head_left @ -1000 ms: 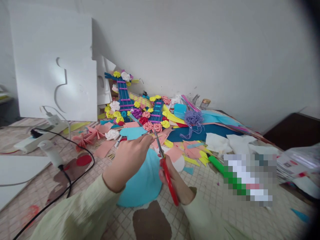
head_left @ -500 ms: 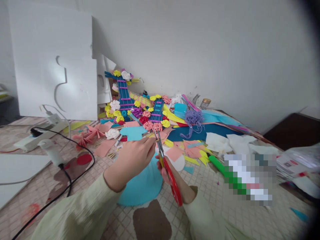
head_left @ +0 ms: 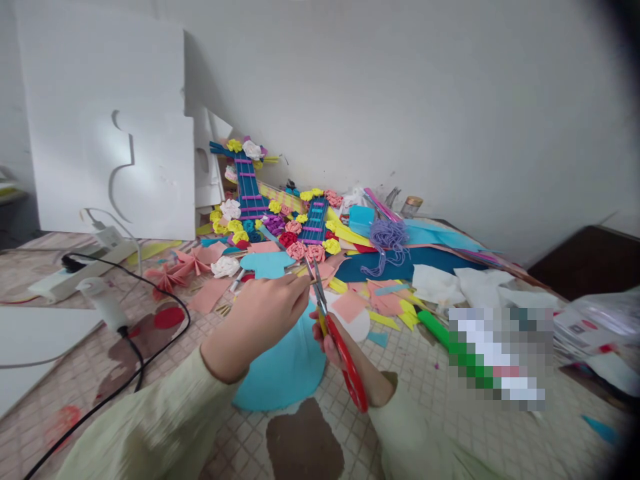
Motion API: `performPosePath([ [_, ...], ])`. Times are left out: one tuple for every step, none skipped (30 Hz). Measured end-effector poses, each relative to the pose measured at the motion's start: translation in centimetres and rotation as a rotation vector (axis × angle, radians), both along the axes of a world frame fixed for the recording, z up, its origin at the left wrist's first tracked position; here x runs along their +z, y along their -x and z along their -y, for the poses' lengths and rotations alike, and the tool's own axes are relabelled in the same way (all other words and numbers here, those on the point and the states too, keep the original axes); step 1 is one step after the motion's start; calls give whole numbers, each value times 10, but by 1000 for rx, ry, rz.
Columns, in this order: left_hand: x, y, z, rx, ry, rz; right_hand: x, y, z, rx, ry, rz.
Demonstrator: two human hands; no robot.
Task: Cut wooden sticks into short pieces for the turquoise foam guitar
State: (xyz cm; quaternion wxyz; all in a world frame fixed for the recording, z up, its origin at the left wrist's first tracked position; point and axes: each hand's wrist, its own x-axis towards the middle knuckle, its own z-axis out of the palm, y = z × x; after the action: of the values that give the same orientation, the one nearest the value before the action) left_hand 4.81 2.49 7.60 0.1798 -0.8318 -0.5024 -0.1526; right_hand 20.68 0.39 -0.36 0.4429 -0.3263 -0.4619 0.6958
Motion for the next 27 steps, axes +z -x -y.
performPosePath([
  [0, 0, 0, -4, -12, -9, 2, 0, 0, -5, 10, -3],
  [0, 0, 0, -9, -23, -18, 3, 0, 1, -10, 20, -4],
  [0, -1, 1, -16, -32, -26, 5, 1, 1, -7, 37, -7],
  [0, -1, 1, -24, -40, -35, 7, 1, 1, 2, 57, -15],
  [-1, -1, 1, -35, -49, -46, 8, 2, 1, 10, 75, -22],
  [-1, -1, 0, -49, -59, -61, 9, 2, 1, 14, 79, -20],
  [-2, -1, 0, -65, -73, -77, 9, 3, 1, 16, 61, 0],
  [-2, -1, 0, -79, -91, -92, 8, 3, 1, 11, 27, 34],
  [-3, 0, -1, -93, -115, -105, 6, 3, 1, 0, -14, 69],
  [-4, 0, -1, -105, -138, -118, 4, 3, 1, -14, -58, 109],
  [-4, 0, -1, -120, -163, -127, 1, 3, 1, -28, -103, 153],
  [-5, 0, -1, -139, -185, -137, -1, 3, 1, -39, -142, 203],
  [-5, 0, -2, -158, -206, -146, -3, 2, 1, -47, -176, 256],
  [-5, 0, -1, -177, -222, -155, -5, 2, 2, -53, -210, 312],
  [-5, 0, -1, -195, -233, -161, -7, 1, 2, -57, -243, 369],
  [-5, 0, -1, -207, -242, -166, -8, 0, 3, -59, -263, 413],
  [-5, 0, -1, -213, -249, -169, -8, 0, 4, -57, -265, 438],
  [-5, 1, -1, -214, -252, -173, -8, 0, 4, -57, -257, 446],
  [-5, 1, -1, -214, -253, -176, -7, 0, 5, -58, -245, 442],
  [-6, 0, -2, -211, -249, -175, -6, 1, 5, -62, -233, 436],
  [-6, 0, -2, -207, -242, -170, -4, 2, 6, -67, -226, 428],
  [-7, 0, -4, -199, -226, -157, -2, 3, 6, -77, -226, 423],
  [-8, 0, -5, -191, -203, -133, 0, 3, 6, -92, -233, 420],
  [-8, -1, -6, -183, -178, -97, 1, 4, 5, -110, -241, 421],
  [-9, -2, -6, -183, -159, -42, 1, 5, 4, -134, -250, 426],
  [-9, -4, -6, -196, -157, 35, 0, 5, 3, -165, -258, 430],
  [-10, -7, -4, -222, -177, 133, -1, 5, 1, -198, -269, 431],
])
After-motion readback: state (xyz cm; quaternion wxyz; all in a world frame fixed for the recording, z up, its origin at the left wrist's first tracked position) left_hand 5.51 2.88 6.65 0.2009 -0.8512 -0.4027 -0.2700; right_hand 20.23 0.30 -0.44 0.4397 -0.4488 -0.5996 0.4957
